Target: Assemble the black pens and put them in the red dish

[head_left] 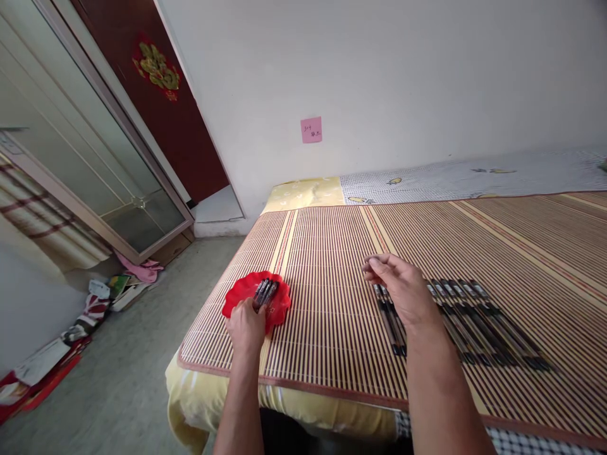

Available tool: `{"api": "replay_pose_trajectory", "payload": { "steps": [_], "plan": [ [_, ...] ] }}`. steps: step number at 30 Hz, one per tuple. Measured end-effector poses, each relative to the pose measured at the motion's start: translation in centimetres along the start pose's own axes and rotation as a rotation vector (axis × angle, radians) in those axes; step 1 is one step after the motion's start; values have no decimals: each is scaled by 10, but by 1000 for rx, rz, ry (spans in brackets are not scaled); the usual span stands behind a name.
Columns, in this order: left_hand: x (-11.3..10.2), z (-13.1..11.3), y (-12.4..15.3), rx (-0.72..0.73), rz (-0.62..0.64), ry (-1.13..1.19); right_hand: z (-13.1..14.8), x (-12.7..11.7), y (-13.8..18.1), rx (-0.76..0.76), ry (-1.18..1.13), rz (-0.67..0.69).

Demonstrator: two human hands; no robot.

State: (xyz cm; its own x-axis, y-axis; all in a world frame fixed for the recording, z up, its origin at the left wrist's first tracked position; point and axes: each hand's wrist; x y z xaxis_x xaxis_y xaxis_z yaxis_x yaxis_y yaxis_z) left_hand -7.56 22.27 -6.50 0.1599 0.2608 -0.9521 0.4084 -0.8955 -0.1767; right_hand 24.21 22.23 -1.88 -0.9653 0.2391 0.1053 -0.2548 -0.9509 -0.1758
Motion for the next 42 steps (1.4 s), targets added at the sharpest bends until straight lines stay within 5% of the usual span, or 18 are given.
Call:
{"api": "replay_pose_trajectory", "payload": {
  "steps": [42],
  "plan": [
    [-2,-4,5,21,-56,28,-9,0,-3,6,-34,20]
  ]
}}
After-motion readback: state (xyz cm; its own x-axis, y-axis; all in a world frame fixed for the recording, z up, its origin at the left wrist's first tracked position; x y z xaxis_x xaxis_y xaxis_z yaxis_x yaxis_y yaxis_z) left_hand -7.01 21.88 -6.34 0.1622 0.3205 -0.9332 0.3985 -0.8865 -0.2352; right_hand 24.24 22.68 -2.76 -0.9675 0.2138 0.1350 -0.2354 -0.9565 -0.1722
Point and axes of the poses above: each hand's wrist, its own y-axis away from the middle knuckle, its own x-axis out of the palm, z = x × y, and after that the axes turned 3 degrees about -z, right-handed
